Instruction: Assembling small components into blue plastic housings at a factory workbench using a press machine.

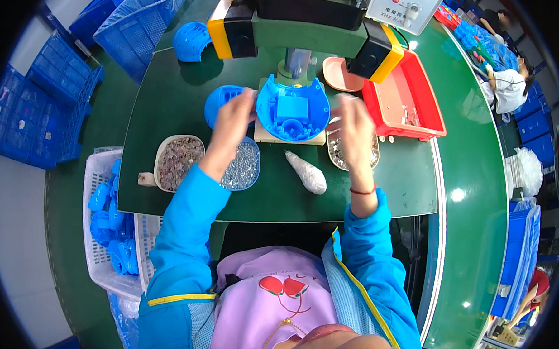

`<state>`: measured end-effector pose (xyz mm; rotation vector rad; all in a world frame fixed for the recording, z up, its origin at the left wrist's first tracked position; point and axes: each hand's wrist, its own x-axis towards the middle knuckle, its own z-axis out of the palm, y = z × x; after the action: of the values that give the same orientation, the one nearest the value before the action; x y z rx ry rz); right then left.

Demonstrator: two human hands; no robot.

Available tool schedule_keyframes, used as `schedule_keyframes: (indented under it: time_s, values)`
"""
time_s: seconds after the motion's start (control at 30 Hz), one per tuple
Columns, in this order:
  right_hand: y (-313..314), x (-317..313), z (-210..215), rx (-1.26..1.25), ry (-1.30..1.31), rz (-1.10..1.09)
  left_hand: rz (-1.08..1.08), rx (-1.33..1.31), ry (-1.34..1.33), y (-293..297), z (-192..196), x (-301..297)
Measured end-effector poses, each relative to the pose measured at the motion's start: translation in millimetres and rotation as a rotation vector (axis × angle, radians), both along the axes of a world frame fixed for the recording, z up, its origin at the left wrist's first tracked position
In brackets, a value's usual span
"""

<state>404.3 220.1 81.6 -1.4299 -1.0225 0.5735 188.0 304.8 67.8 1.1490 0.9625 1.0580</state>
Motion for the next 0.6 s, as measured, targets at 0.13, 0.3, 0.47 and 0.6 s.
schedule_keyframes:
  time_s: [0.13, 0.3, 0.47, 0.6]
  values:
    - [10, -19, -17, 0.014, -0.174, -0.039, 0.064, 0.167, 0.121, 6, -18, 2]
    - [-27, -22, -3, 0.250, -0.292, 0.016, -0.494, -0.216, -0.215, -25, 33, -40]
    - [-88, 7, -17, -0.156, 0.328, 0.421, -0.498, 0.900, 0.338, -78, 35, -51]
    - [-83, -16, -13, -0.340, 0.094, 0.367, -0.466, 1.323, 0.657, -102, 7, -58]
